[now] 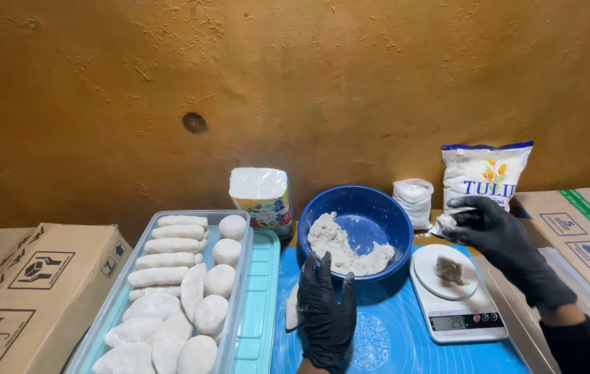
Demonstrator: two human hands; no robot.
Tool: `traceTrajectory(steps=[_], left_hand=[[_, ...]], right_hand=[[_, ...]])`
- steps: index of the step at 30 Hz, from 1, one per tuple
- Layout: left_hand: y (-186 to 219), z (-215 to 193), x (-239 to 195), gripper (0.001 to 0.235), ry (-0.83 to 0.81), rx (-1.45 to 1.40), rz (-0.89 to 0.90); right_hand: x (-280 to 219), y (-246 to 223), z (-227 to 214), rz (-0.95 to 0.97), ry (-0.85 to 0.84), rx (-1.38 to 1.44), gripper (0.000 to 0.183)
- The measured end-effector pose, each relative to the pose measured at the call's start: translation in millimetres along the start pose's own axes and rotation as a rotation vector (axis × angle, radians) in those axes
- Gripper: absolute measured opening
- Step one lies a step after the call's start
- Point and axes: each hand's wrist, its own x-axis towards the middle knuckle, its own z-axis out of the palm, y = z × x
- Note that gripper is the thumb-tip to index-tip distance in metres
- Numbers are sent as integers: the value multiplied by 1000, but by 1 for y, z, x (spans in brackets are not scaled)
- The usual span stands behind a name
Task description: The person is portioning dough by weight using a digital scale and then shaping each portion into an oval shape by hand.
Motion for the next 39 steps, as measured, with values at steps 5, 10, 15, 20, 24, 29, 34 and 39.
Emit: traceTrajectory(steps=[5, 10, 15, 20, 24, 29, 34, 39], left_hand=[[-12, 9, 2, 57, 58, -90, -61], [-30, 22, -5, 58, 2, 69, -13], [-18, 15, -7, 56, -8, 151, 16], [-5, 0, -1, 60, -104, 176, 33], [-7, 0, -4, 63, -146, 213, 60], [-4, -4, -3, 61, -202, 171, 36], [-4, -7, -1, 61, -200, 161, 43], [-8, -5, -3, 61, -171, 152, 71]], right_hand=[[-18, 92, -29, -243, 69, -520, 39], [-21, 121, -34, -432, 66, -705, 41], [-15, 154, -38, -556, 45, -977, 43], [-31, 123, -36, -509, -44, -958, 43], [-41, 100, -39, -476, 63, -740, 30], [-43, 97, -33, -589, 200, -604, 26], [-47, 92, -26, -574, 258, -562, 20], [-51, 89, -25, -604, 305, -604, 17]])
